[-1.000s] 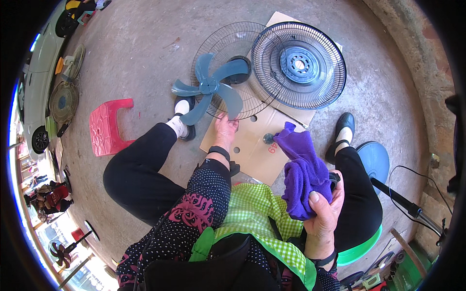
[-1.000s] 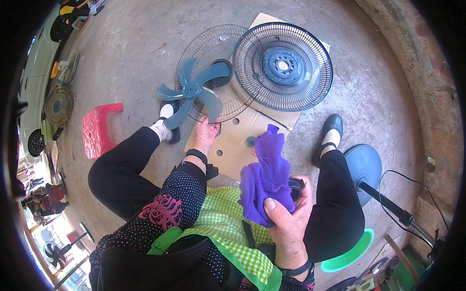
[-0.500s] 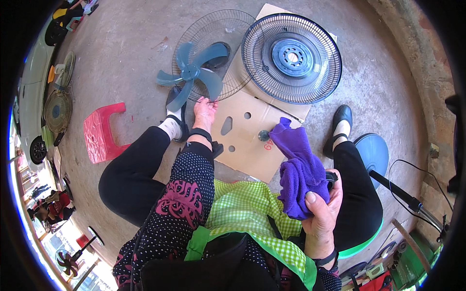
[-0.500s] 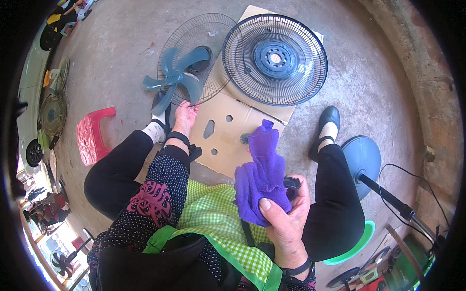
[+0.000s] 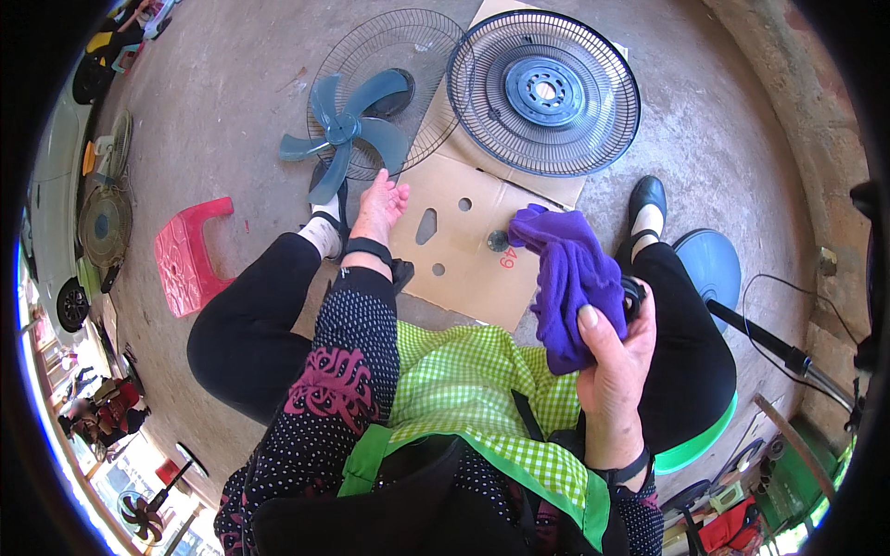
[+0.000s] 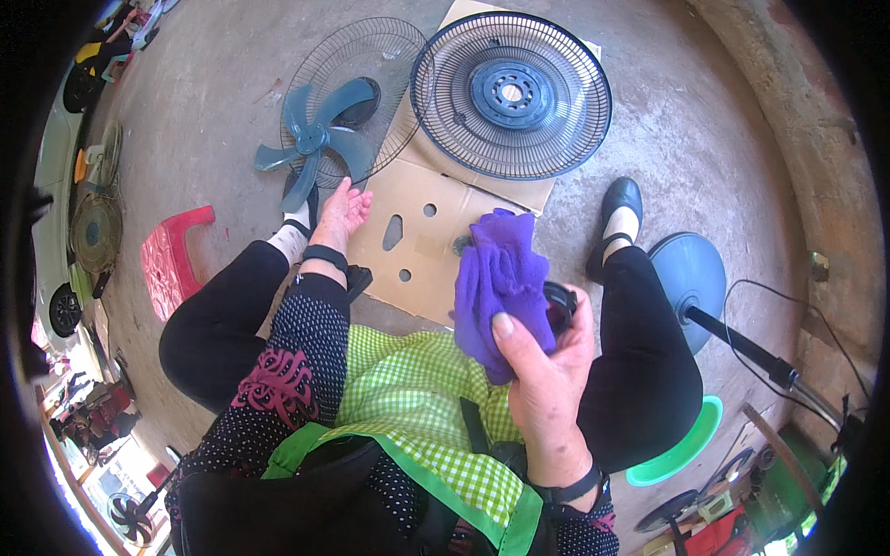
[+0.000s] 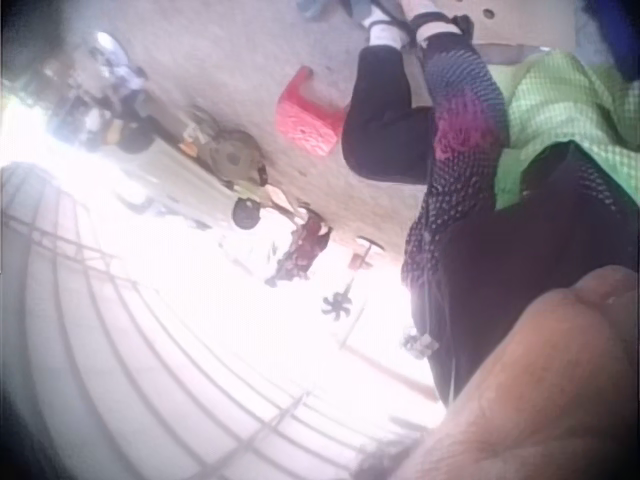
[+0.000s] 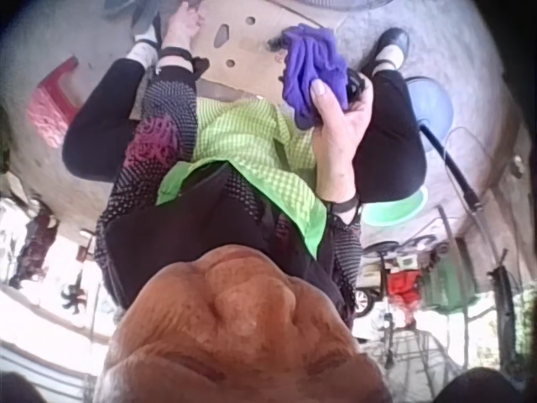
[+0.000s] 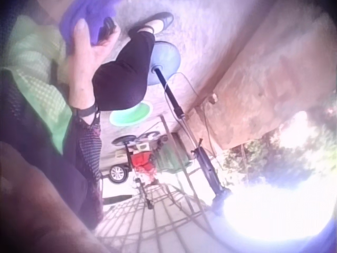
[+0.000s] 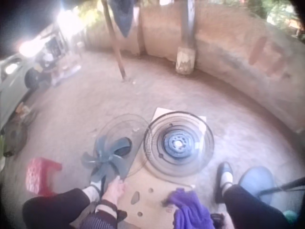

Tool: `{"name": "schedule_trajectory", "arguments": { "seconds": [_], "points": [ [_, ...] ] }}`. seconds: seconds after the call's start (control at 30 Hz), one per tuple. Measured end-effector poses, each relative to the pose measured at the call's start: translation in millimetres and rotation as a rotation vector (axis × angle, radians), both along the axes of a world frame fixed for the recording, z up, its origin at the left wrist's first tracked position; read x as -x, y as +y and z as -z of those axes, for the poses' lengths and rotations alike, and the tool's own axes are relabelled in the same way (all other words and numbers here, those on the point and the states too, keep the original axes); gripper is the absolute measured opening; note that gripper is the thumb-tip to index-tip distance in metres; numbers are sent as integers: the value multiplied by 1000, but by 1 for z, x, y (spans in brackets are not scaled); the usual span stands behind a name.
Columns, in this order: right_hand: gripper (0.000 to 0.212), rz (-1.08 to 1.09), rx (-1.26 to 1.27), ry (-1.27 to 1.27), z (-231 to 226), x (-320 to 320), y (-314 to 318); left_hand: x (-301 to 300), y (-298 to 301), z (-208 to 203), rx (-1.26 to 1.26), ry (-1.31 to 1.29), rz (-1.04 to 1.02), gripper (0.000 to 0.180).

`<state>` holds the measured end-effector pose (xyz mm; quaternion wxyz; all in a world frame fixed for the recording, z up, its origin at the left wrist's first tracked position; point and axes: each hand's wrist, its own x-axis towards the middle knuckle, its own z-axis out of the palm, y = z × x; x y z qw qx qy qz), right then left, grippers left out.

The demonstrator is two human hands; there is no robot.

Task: The person sits on the floor and wipes a fan blade and a small black plastic ring with a purple cloth. They rotate the blade to clean all surfaces and then clean the ring before placing both items on a cardboard sheet.

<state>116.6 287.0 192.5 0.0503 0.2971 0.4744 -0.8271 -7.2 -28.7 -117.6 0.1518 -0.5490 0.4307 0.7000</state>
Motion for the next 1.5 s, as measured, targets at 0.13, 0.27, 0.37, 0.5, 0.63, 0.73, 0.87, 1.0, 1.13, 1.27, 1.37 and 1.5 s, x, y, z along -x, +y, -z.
{"name": "schedule_trajectory", "arguments": {
  "seconds": [0.13,0.27,0.37,0.5,0.63,0.73,0.87,1.0,1.13,1.27,1.37,1.5],
  "points": [
    [40,3,8,70,6,-3,-2,-2,62,-97,-29,385,199,35],
    [42,27,-27,138,18,-4,-1,-12,144,-211,-346,1041,736,43],
    [40,46,-4,272,25,-9,1,-45,187,-268,-10,1249,1214,42],
    [41,-100,31,345,24,-20,5,-74,192,-298,390,1192,1253,32],
    [43,-263,9,390,17,-30,5,-96,183,-311,595,1257,1111,25],
    [47,-378,19,416,10,-35,5,-106,168,-323,547,1186,1098,27],
    [40,-562,27,474,2,-36,7,-118,147,-332,365,1029,1067,39],
    [28,-698,-97,530,0,-35,4,-119,133,-329,181,974,789,38],
    [23,-542,-237,636,9,-30,-1,-105,117,-330,-7,848,356,34],
    [33,-517,-452,724,19,-26,3,-102,108,-337,-114,1044,141,33],
    [18,-535,-598,617,23,-27,-2,-116,125,-336,-45,1233,334,27],
    [27,-543,-815,836,27,-24,-10,-121,154,-320,728,1517,923,26]
  ]
}}
